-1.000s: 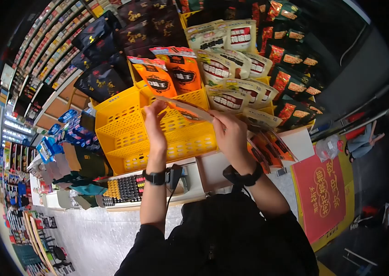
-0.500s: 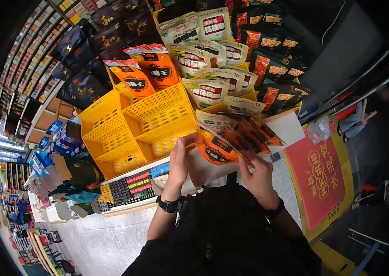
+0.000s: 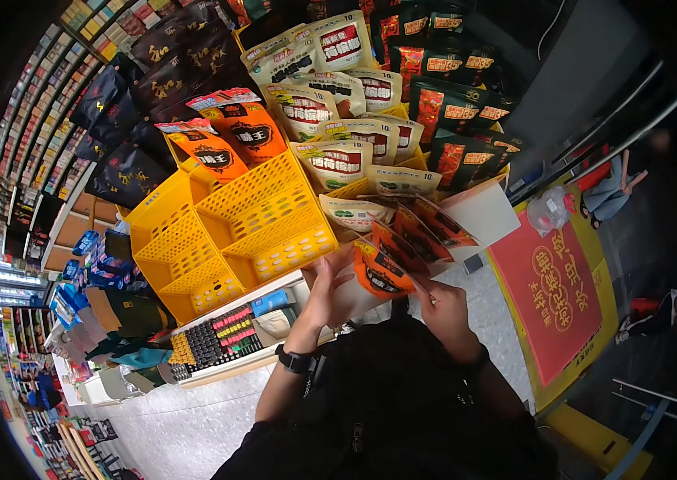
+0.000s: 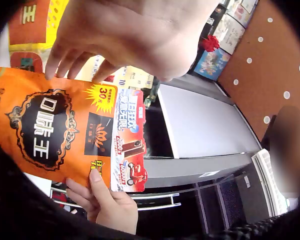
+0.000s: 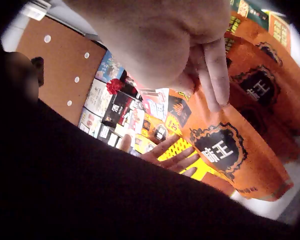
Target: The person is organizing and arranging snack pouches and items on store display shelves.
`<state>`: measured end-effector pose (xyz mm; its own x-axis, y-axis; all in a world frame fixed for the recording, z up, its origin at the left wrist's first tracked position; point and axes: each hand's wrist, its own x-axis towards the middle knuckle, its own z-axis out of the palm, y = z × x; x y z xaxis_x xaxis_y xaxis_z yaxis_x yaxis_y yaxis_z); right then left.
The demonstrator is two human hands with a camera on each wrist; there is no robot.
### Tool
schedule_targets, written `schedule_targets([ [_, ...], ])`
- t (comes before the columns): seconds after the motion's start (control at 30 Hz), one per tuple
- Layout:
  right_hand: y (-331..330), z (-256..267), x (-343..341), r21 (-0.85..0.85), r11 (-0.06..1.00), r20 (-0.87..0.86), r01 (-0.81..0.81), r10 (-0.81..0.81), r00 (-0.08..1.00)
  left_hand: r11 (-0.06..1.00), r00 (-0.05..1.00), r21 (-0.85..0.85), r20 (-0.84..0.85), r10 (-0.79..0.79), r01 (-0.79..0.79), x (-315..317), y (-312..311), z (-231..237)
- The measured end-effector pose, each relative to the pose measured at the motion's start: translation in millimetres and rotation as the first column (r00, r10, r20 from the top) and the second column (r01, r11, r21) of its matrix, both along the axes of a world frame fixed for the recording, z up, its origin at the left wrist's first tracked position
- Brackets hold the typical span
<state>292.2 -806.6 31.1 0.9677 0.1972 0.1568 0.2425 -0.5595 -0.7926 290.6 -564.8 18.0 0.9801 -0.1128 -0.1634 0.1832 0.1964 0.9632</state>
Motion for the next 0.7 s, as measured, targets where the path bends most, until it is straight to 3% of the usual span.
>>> schedule_targets([
  [0.17, 4.0, -20.2, 1.8, -0.036, 0.999, 0.116, -0.01, 0.015, 0.993, 0.991, 0.998, -0.118, -0.013, -0.068, 0.066, 21.3, 1.5, -35.5],
  [0.43, -1.1, -20.0, 6.5, -0.074, 0.997, 0.188, 0.012, 0.002, 0.982, 0.983, 0.993, -0.144, 0.03, -0.115, 0.118, 42.5, -15.7, -36.3],
  [0.53, -2.2, -21.2, 6.7, -0.086, 0.996, 0.168, 0.035, -0.02, 0.986, 0.985, 0.995, -0.136, 0.022, -0.1, 0.102, 47.5, -15.2, -43.4],
  [0.57, -6.7, -26.4, 4.7, -0.057, 0.998, 0.059, 0.034, -0.031, 0.998, 0.99, 0.997, -0.12, 0.028, -0.074, 0.076, 45.8, -17.0, -51.7],
  [0.6, -5.6, -33.3, 5.0, -0.021, 1.0, -0.054, 0.023, -0.024, 0.998, 0.97, 0.999, -0.238, 0.022, -0.048, 0.052, 42.4, -17.6, -54.1],
  [0.63, -3.3, -32.3, 7.5, -0.117, 0.993, 0.018, -0.023, 0.025, 1.0, 0.935, 1.0, -0.353, 0.02, -0.023, 0.029, 39.3, -15.0, -55.2],
  [0.7, 6.4, -18.2, 7.4, -0.165, 0.985, 0.006, -0.053, 0.055, 0.998, 0.945, 0.995, -0.326, 0.101, 0.023, 0.012, 33.2, -12.2, -39.0],
])
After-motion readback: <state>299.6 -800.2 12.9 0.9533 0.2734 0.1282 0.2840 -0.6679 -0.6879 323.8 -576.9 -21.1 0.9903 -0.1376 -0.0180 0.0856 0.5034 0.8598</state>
